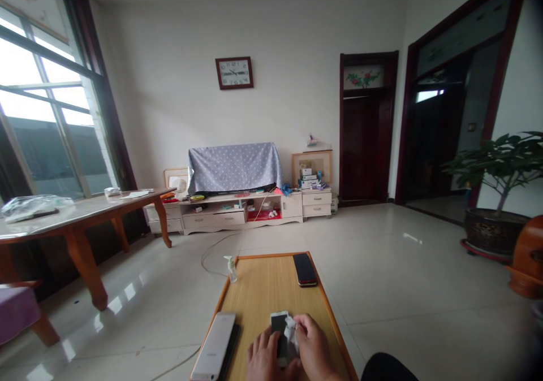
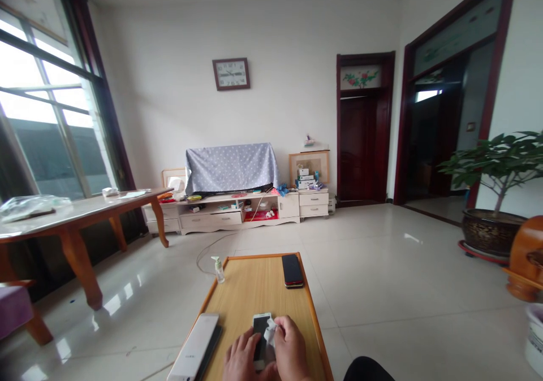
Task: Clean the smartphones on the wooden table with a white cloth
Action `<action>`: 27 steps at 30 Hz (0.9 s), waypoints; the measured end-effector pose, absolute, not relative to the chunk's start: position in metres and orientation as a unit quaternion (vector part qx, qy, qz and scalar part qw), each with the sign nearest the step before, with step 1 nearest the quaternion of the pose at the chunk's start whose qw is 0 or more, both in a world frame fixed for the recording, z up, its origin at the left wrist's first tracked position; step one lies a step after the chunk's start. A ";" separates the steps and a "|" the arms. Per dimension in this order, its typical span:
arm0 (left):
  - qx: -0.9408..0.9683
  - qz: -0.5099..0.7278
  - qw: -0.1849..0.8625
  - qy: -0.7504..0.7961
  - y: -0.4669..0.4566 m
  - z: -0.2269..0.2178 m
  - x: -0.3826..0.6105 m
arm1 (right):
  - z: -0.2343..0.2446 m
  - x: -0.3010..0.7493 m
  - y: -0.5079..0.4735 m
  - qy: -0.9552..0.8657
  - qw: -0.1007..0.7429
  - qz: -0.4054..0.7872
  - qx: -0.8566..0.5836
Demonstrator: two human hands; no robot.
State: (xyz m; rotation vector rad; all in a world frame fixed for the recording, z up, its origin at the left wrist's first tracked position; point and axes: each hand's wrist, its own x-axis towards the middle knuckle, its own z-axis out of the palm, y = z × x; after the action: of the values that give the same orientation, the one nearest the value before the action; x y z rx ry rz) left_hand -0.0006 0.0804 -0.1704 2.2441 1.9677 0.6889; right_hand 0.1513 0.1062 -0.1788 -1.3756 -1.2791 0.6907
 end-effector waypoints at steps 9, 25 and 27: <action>0.731 0.156 0.081 0.659 0.080 -0.161 -0.003 | -0.172 0.143 0.085 -0.721 0.417 0.215 -0.510; 0.751 0.203 0.067 0.625 0.083 -0.185 -0.013 | -0.174 0.141 0.089 -0.778 0.358 0.132 -0.499; 0.728 0.195 0.051 0.656 0.080 -0.184 -0.013 | -0.175 0.143 0.088 -0.798 0.329 0.119 -0.491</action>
State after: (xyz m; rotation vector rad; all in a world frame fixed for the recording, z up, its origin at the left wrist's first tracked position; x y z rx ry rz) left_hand -0.0132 0.0797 -0.1837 2.2146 1.9963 0.5933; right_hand 0.1432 0.0881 -0.1749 -1.2847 -2.0885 0.3127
